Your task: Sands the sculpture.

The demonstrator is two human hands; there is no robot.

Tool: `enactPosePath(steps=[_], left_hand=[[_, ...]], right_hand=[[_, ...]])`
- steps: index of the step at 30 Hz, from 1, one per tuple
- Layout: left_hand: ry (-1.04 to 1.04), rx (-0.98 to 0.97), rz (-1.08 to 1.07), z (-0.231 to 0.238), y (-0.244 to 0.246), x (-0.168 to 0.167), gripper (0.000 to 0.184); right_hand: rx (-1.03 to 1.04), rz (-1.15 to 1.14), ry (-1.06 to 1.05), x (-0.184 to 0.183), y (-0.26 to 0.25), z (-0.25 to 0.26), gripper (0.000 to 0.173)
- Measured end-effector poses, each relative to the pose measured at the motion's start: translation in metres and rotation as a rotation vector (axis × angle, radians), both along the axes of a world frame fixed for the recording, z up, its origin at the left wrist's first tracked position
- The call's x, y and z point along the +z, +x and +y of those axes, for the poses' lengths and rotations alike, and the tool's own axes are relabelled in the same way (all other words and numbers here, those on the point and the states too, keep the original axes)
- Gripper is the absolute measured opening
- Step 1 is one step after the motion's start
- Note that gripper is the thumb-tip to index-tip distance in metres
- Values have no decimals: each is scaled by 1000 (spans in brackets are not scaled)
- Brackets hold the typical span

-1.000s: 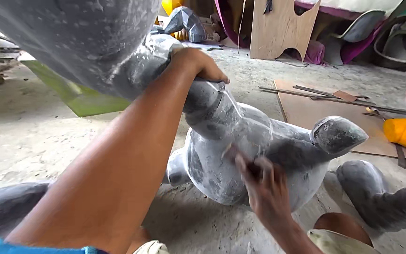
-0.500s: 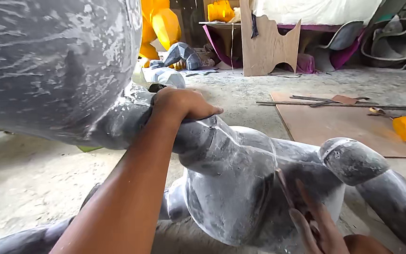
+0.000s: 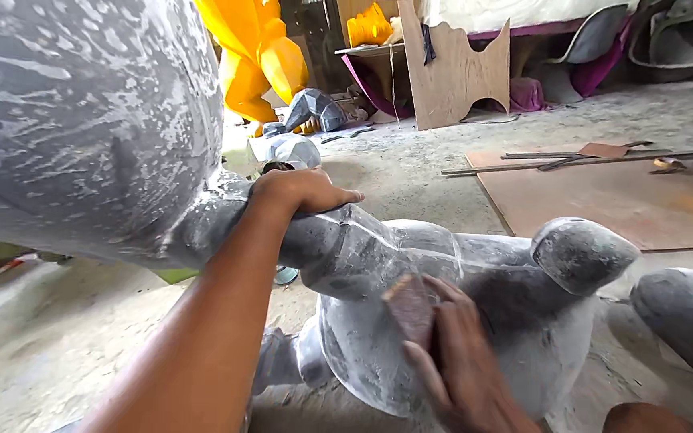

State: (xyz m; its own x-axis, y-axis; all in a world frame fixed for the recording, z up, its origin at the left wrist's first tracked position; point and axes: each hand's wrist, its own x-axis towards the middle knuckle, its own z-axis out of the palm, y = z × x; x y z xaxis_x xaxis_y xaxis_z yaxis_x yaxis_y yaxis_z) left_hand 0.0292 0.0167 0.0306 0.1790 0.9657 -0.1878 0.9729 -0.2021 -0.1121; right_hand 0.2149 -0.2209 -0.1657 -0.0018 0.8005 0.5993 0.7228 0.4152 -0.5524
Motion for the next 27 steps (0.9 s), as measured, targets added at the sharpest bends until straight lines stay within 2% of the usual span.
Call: enactPosePath(steps=[2, 4, 6, 9, 12, 16, 20, 27], left_hand=[[-13, -28, -64, 10, -2, -2, 88], [-20, -61, -103, 19, -5, -6, 87], [-23, -107, -117, 30, -5, -8, 86], [-26, -138, -116, 37, -6, -11, 83], [-19, -106, -119, 46, -10, -14, 88], [-51, -18, -156, 19, 5, -5, 81], [-36, -2, -185, 5, 13, -3, 79], [-58, -41, -199, -7, 30, 1, 67]], right_hand=[[79, -201, -18, -20, -25, 15, 65], [235, -306, 4, -44, -43, 5, 63], [441, -280, -50, -61, -51, -20, 60], [531, -204, -233, -86, -47, -66, 56], [420, -29, -490, -97, -25, -102, 58], [161, 91, -734, -113, 8, -131, 69], [22, 81, -710, -123, 25, -137, 71], [50, 175, -576, -124, 28, -138, 68]])
